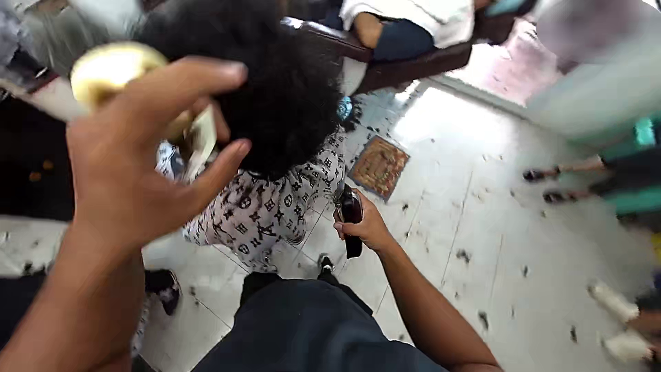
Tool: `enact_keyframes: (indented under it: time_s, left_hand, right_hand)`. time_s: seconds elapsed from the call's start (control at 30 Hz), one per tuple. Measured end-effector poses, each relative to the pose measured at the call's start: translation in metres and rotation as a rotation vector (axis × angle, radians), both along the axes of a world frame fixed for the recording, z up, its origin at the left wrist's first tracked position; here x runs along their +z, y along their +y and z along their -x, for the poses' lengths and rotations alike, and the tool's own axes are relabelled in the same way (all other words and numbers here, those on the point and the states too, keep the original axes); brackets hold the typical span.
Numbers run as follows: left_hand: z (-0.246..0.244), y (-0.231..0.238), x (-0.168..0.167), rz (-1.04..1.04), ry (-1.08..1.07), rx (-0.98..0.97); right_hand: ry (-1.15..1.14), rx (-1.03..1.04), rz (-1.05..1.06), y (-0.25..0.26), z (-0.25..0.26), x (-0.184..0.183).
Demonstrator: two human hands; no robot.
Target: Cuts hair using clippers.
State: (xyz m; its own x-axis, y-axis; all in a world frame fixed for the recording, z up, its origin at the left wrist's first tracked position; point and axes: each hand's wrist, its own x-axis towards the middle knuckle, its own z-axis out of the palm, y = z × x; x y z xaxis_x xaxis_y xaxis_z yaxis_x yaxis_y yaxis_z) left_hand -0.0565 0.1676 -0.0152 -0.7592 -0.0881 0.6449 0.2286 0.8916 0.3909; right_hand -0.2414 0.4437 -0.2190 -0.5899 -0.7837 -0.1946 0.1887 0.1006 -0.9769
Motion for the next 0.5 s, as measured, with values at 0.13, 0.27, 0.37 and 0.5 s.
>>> enact_keyframes:
  time_s: [0.13, 0.27, 0.37, 0.5]
  left_hand:
    - [0.043, 0.042, 0.03, 0.338, -0.285, 0.431]
    - [0.075, 0.063, 0.034, 0.316, -0.552, 0.666]
    - [0.086, 0.069, 0.03, 0.3, -0.636, 0.821]
    - [0.093, 0.071, 0.03, 0.297, -0.678, 0.95]
  right_hand:
    - [0.057, 0.229, -0.008, 0.002, 0.042, -0.013]
    - [-0.082, 0.312, -0.02, -0.008, 0.058, -0.008]
    - [-0.188, 0.329, -0.035, -0.021, 0.058, -0.009]
    - [-0.205, 0.335, 0.007, -0.047, 0.052, -0.005]
